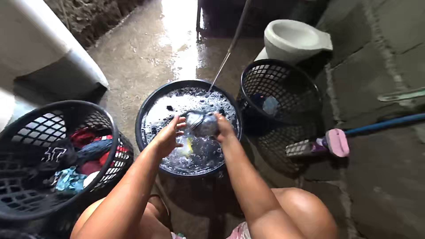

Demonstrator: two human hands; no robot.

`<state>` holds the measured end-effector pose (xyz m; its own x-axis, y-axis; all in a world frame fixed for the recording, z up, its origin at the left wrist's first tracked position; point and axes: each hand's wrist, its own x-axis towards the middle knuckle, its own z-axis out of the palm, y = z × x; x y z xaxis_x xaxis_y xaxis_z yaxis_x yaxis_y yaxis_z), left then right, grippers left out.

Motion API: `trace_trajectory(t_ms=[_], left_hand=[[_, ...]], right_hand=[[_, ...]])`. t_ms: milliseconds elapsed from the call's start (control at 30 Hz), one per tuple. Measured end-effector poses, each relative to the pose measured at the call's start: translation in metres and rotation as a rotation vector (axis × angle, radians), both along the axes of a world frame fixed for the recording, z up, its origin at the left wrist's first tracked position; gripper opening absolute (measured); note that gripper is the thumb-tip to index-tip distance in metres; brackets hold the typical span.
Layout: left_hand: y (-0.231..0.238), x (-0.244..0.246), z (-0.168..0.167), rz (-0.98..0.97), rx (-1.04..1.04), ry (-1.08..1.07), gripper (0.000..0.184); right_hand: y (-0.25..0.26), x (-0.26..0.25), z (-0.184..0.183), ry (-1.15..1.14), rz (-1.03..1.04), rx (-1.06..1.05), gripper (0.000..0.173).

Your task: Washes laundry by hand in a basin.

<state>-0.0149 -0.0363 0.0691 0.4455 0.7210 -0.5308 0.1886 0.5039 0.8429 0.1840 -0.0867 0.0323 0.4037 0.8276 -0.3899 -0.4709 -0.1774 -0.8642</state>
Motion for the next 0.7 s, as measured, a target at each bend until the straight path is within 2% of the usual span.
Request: trace_trajectory(t_ms=[67, 133, 167, 200, 233, 300, 333, 400, 467, 567, 633, 700], left_hand=[[0.005, -0.002, 0.007, 0.016, 0.055, 0.061, 0.059], [0.008, -0.007, 0.008, 0.072, 0.078, 0.086, 0.056], [0.011, -0.009, 0.005, 0.090, 0.085, 0.104, 0.054], [0.014, -0.011, 0.000, 0.104, 0.095, 0.134, 0.053], [0.018, -0.013, -0.007, 0.109, 0.106, 0.170, 0.051], [0.025, -0.016, -0.024, 0.108, 0.120, 0.247, 0.050], [0.027, -0.017, -0.032, 0.095, 0.134, 0.285, 0.048], [0.026, -0.018, -0.042, 0.017, 0.168, 0.348, 0.046], [0.019, -0.014, -0.042, -0.086, 0.194, 0.400, 0.044], [0.013, -0.008, -0.039, -0.272, 0.207, 0.495, 0.035], [0.016, -0.012, -0.046, -0.413, 0.243, 0.600, 0.036], [0.021, -0.017, -0.051, -0.494, 0.262, 0.698, 0.048]], right_hand=[[0.005, 0.035, 0.005, 0.319, -0.367, 0.277, 0.038], [0.008, 0.066, -0.001, 0.493, -0.461, 0.553, 0.069], [0.011, 0.071, -0.008, 0.476, -0.428, 0.549, 0.080], [0.012, 0.068, -0.020, 0.373, -0.344, 0.454, 0.080], [0.011, 0.055, -0.034, 0.239, -0.195, 0.307, 0.073], [0.014, 0.016, -0.067, -0.021, 0.202, -0.009, 0.049], [0.017, -0.005, -0.085, -0.123, 0.419, -0.140, 0.043], [0.020, -0.041, -0.119, -0.274, 0.748, -0.290, 0.051], [0.018, -0.060, -0.145, -0.448, 0.879, -0.344, 0.060], [0.013, -0.069, -0.150, -0.693, 0.981, -0.525, 0.049], [0.022, -0.068, -0.136, -0.671, 0.941, -0.481, 0.043], [0.036, -0.065, -0.099, -0.521, 0.868, -0.317, 0.039]])
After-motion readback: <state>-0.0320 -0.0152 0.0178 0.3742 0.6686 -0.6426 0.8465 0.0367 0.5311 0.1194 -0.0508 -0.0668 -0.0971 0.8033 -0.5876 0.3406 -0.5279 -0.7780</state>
